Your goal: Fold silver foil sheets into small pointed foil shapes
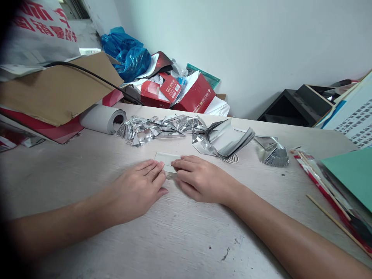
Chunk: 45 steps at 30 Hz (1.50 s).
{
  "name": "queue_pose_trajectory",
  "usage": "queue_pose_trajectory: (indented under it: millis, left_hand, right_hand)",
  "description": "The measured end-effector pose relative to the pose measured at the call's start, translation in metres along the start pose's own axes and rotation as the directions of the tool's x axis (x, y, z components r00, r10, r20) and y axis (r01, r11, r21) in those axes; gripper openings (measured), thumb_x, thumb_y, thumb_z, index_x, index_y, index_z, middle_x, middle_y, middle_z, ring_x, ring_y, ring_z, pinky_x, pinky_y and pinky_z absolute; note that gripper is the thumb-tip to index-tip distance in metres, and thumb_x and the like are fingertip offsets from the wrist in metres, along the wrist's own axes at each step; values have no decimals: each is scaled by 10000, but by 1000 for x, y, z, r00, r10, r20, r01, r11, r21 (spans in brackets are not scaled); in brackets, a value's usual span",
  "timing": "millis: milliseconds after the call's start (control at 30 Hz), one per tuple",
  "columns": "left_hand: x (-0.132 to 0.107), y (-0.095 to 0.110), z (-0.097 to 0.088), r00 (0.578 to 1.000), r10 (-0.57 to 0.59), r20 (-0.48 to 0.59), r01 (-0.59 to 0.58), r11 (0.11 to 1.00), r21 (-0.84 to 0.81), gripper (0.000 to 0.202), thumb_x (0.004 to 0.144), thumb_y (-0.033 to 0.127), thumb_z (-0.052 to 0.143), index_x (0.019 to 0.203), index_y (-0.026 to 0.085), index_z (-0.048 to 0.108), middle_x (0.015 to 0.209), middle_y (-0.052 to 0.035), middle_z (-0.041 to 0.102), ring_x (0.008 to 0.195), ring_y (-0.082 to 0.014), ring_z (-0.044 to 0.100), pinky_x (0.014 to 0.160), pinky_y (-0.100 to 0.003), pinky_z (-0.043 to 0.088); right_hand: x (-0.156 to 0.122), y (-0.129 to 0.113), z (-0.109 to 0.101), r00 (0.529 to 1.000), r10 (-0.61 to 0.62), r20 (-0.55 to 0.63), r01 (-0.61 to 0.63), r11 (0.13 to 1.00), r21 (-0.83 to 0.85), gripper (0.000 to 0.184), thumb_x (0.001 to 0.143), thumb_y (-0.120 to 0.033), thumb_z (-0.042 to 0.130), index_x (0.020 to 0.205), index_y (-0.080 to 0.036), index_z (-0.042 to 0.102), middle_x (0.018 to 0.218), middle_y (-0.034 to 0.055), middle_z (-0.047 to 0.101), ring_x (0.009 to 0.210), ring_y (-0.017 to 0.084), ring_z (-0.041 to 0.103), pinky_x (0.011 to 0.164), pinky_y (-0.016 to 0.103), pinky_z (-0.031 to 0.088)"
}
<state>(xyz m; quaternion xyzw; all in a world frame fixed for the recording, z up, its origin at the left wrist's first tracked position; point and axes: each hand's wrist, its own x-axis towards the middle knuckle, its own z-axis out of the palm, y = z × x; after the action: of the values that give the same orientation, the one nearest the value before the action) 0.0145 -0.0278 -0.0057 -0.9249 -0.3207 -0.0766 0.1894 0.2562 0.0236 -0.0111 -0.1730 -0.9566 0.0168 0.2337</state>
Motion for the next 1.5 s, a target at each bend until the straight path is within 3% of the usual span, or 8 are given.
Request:
queue_pose_trajectory:
  millis: [567,700,833,967,1067,1233,1367,1500]
  left_hand:
    - [4,-9,-1,997,4,-77,-12,994,-112,312,1032,345,512,890,109,659,1050,-170,763,1032,-275,748,1004,-411,598]
    - [6,-24,-2,994,60,-91,-75,982,-173,291,1034,285,514,890,112,698,1008,-134,773,989,-235,754,979,-391,616]
    - [7,-49,1,980,164,-113,-191,938,-291,271,1034,263,532,899,152,739,1021,-78,786,987,-185,752,1006,-372,606]
    - [6,-67,10,973,127,-194,-201,877,-436,192,1003,218,586,938,141,749,1006,-46,797,953,-164,756,969,-337,617]
    - [6,-72,17,977,-11,-213,-126,777,-617,191,967,169,614,796,161,699,971,-23,793,931,-137,754,910,-281,612]
    - [14,-60,21,958,-273,86,233,570,-788,122,910,201,656,1030,185,647,1127,-40,671,915,-130,677,812,-294,580]
    - [21,-45,19,928,-318,197,366,668,-648,173,880,272,682,1042,231,635,1178,-35,594,1133,-237,567,1025,-487,460]
    - [26,-41,16,857,-409,312,515,666,-540,196,858,273,673,1045,252,619,1211,-40,559,1163,-285,498,1014,-544,389]
  right_hand:
    - [-3,-3,-2,1000,7,-12,-7,1000,-12,132,936,-195,565,957,-150,687,1227,89,752,1155,168,741,1101,375,635]
    - [0,-6,-3,1000,-3,-2,3,999,-50,310,951,-228,584,1238,-148,669,1226,70,749,1209,171,709,1109,361,623]
    - [1,-8,-2,1000,10,25,-9,999,-52,313,965,-247,575,1244,-149,679,1241,81,734,1205,184,688,1079,370,622]
    - [2,-8,-2,998,24,51,-22,999,-42,305,974,-260,567,1236,-151,680,1221,83,731,1180,181,685,1042,366,624]
    - [2,-9,-1,999,17,41,-15,999,-41,299,975,-264,566,1227,-146,678,1191,87,733,1176,178,679,1036,367,619]
    - [3,-11,1,997,56,59,-54,998,-39,289,992,-310,531,1177,-157,691,1178,108,720,1165,195,671,1027,402,606]
    - [3,-12,2,994,82,79,-82,997,-6,293,1007,-325,502,1178,-173,685,1156,111,712,1168,190,664,1072,420,578]
    - [4,-13,2,993,85,87,-85,996,-3,312,1006,-322,500,1226,-186,675,1157,103,714,1162,188,664,1067,419,574]
